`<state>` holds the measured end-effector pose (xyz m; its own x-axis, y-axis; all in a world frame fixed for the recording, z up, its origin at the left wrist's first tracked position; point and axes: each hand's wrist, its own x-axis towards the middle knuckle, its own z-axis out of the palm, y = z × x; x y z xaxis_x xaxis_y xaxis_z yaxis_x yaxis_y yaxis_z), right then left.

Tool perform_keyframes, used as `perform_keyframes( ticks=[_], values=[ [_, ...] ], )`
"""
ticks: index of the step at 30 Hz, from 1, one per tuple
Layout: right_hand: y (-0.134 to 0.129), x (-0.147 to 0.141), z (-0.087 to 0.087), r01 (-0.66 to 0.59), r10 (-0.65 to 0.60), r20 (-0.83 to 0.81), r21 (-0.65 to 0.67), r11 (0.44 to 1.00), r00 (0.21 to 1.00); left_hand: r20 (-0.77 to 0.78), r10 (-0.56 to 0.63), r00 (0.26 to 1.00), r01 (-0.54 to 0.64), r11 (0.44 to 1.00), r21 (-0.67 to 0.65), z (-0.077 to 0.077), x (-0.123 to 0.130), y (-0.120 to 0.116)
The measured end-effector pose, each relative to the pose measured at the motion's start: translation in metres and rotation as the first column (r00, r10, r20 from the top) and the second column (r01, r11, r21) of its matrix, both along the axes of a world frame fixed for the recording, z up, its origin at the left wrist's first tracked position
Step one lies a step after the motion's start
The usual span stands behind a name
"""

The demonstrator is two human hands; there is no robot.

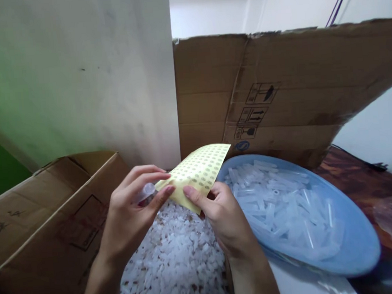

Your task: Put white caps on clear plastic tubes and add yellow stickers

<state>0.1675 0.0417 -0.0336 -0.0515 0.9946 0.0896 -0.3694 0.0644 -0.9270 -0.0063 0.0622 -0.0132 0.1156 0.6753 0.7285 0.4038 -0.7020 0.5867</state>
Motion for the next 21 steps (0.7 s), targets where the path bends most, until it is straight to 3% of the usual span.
perform_keyframes(
  ticks=[3,16,21],
  values=[
    [0.0,0.002,-0.001,0.048,-0.054,0.071,0.09,0.995,0.996,0.016,-0.068,0.998,0.068,0.997,-0.02,0.002,0.006,-0.004],
    [-0.008,-0.006,0.016,0.094,-0.16,0.291,0.226,0.97,0.943,0.019,0.005,1.0,-0.006,1.0,0.024,0.013,0.012,-0.02],
    [-0.007,-0.009,0.015,0.09,-0.172,0.35,0.24,0.967,0.921,0.041,0.035,0.999,-0.036,0.999,0.008,0.011,0.012,-0.019]
  ],
)
